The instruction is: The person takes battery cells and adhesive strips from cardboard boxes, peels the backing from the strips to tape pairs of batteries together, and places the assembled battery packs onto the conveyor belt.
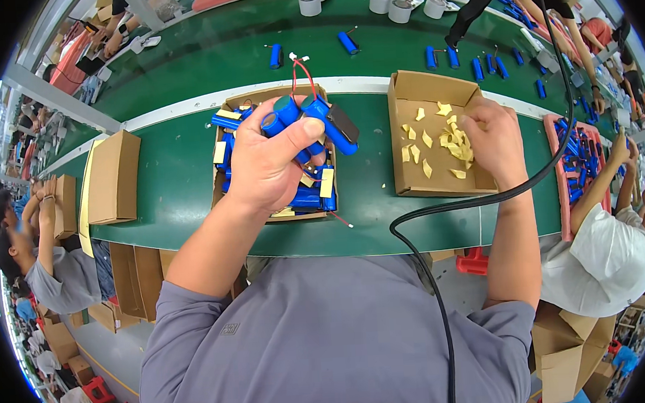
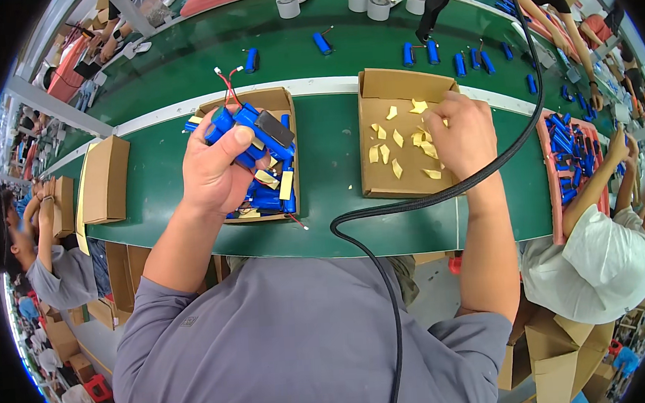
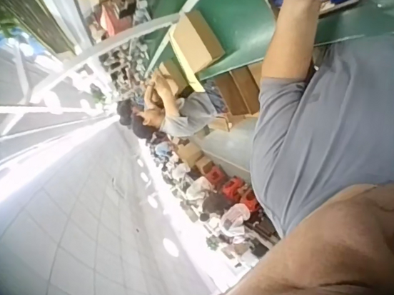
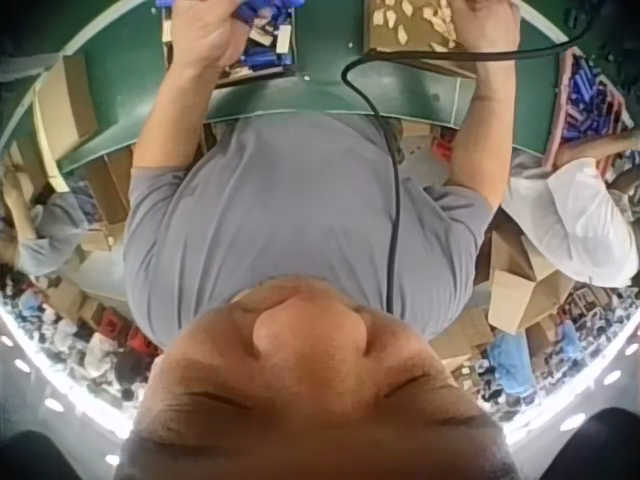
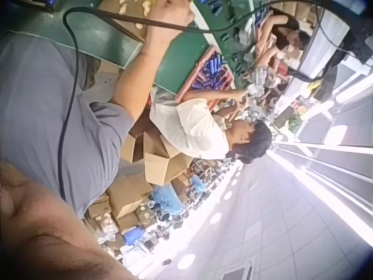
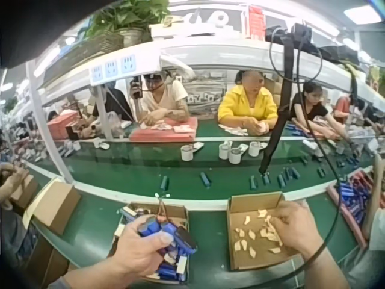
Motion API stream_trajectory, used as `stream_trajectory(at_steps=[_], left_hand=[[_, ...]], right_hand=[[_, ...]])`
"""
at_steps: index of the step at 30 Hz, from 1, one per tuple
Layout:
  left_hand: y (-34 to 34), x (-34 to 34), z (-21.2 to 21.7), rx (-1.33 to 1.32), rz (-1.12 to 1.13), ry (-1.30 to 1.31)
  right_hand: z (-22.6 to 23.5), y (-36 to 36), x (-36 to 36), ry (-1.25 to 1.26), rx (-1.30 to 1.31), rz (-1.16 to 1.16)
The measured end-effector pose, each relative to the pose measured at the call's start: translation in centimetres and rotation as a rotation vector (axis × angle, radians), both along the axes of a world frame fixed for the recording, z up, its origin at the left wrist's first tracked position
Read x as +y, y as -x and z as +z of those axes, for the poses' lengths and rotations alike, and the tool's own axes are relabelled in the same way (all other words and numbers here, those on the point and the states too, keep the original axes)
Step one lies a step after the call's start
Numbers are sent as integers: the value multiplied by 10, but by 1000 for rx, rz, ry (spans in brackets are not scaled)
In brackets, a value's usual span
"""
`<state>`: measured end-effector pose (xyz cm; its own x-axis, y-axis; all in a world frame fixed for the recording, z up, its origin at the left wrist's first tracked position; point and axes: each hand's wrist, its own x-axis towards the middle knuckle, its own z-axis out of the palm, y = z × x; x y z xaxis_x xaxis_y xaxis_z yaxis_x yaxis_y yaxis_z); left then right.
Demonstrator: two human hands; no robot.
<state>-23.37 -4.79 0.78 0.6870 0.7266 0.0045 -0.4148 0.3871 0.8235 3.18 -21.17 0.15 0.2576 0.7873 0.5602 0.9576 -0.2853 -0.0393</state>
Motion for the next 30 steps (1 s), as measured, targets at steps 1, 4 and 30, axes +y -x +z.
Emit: stream_trajectory(at_steps=[1, 4, 30], left_hand=[[-1, 0, -1, 7, -29, 22], [-7, 2, -1, 23, -56, 56], [-7, 7, 9, 108, -66, 212]], right_hand=[[1, 3, 2, 1, 0, -4], [11, 23, 19, -43, 676, -104], [10, 90, 87, -112, 1174, 518]])
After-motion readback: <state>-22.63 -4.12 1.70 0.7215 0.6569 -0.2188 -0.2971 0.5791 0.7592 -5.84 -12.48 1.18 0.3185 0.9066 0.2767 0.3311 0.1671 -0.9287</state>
